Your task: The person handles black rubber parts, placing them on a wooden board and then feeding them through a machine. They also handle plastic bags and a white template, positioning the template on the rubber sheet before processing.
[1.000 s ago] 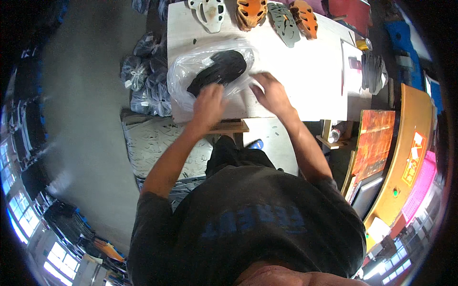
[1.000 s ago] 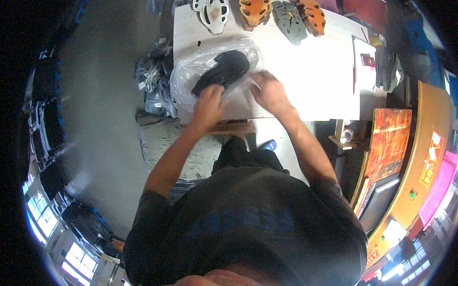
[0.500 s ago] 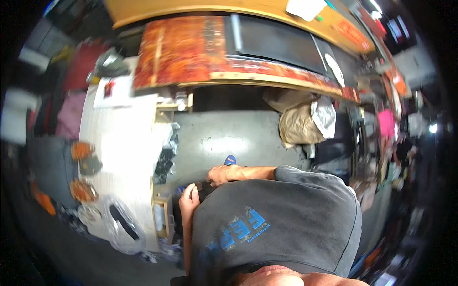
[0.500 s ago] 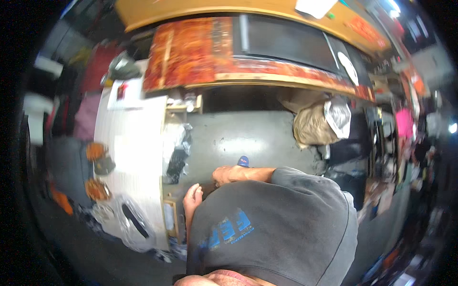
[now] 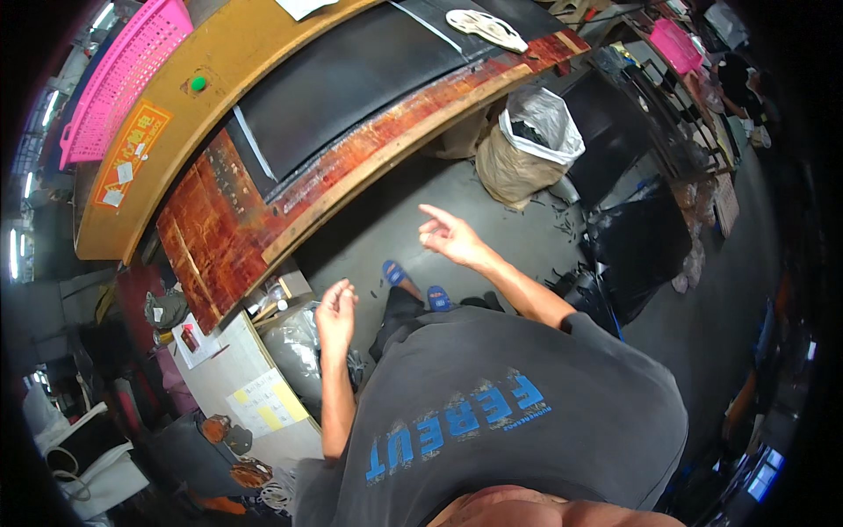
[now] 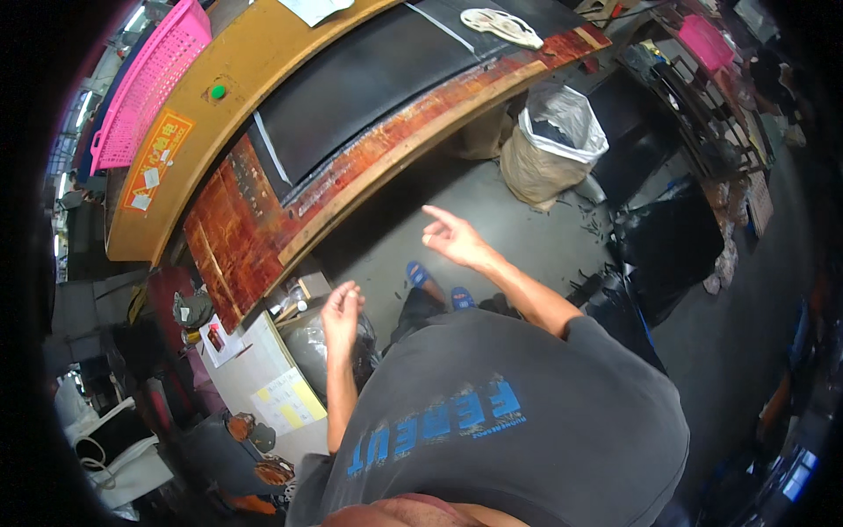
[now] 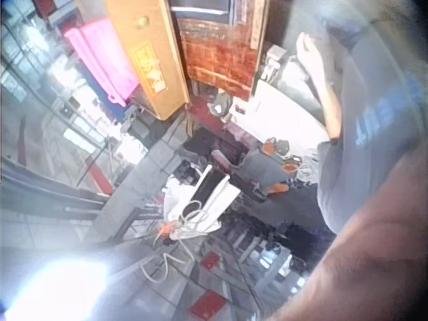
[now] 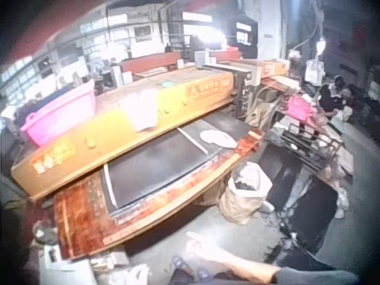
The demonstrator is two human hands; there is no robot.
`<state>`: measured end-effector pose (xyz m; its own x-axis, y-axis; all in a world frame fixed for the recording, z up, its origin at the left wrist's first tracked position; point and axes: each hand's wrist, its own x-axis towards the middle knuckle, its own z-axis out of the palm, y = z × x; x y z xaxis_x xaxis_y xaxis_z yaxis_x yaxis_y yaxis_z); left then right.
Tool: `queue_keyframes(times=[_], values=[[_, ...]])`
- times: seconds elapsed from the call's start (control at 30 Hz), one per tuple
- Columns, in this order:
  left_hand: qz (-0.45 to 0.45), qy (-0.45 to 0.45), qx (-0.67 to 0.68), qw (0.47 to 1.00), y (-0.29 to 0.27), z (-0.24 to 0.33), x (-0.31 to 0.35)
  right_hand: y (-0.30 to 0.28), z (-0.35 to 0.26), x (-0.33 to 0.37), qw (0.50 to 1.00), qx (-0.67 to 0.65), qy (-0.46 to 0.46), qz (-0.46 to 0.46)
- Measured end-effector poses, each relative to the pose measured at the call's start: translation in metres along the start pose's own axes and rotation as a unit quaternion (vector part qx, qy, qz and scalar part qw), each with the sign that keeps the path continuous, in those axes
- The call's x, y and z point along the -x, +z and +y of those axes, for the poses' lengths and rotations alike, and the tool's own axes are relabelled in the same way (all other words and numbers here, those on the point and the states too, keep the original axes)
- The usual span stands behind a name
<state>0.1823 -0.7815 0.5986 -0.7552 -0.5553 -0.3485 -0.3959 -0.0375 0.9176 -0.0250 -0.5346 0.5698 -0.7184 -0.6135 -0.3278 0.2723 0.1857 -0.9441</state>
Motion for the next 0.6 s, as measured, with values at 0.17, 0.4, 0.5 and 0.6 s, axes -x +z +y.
queue_keyframes(times=[0.17, 0.4, 0.5, 0.6], values=[[0.115, 0.052, 0.011, 0.992, -0.020, 0.040, -0.142, -0.061, -0.037, -0.087, 0.994, -0.068, -0.024, 0.082], [0.199, -0.075, 0.094, 0.973, -0.027, 0.056, -0.292, -0.229, -0.103, -0.281, 0.833, 0.349, -0.158, 0.398], [0.228, -0.113, 0.169, 0.952, -0.020, 0.065, -0.307, -0.266, -0.123, -0.318, 0.910, 0.227, -0.037, 0.346], [0.199, -0.162, 0.188, 0.948, -0.022, 0.077, -0.313, -0.278, -0.141, -0.316, 0.957, 0.066, 0.074, 0.273]])
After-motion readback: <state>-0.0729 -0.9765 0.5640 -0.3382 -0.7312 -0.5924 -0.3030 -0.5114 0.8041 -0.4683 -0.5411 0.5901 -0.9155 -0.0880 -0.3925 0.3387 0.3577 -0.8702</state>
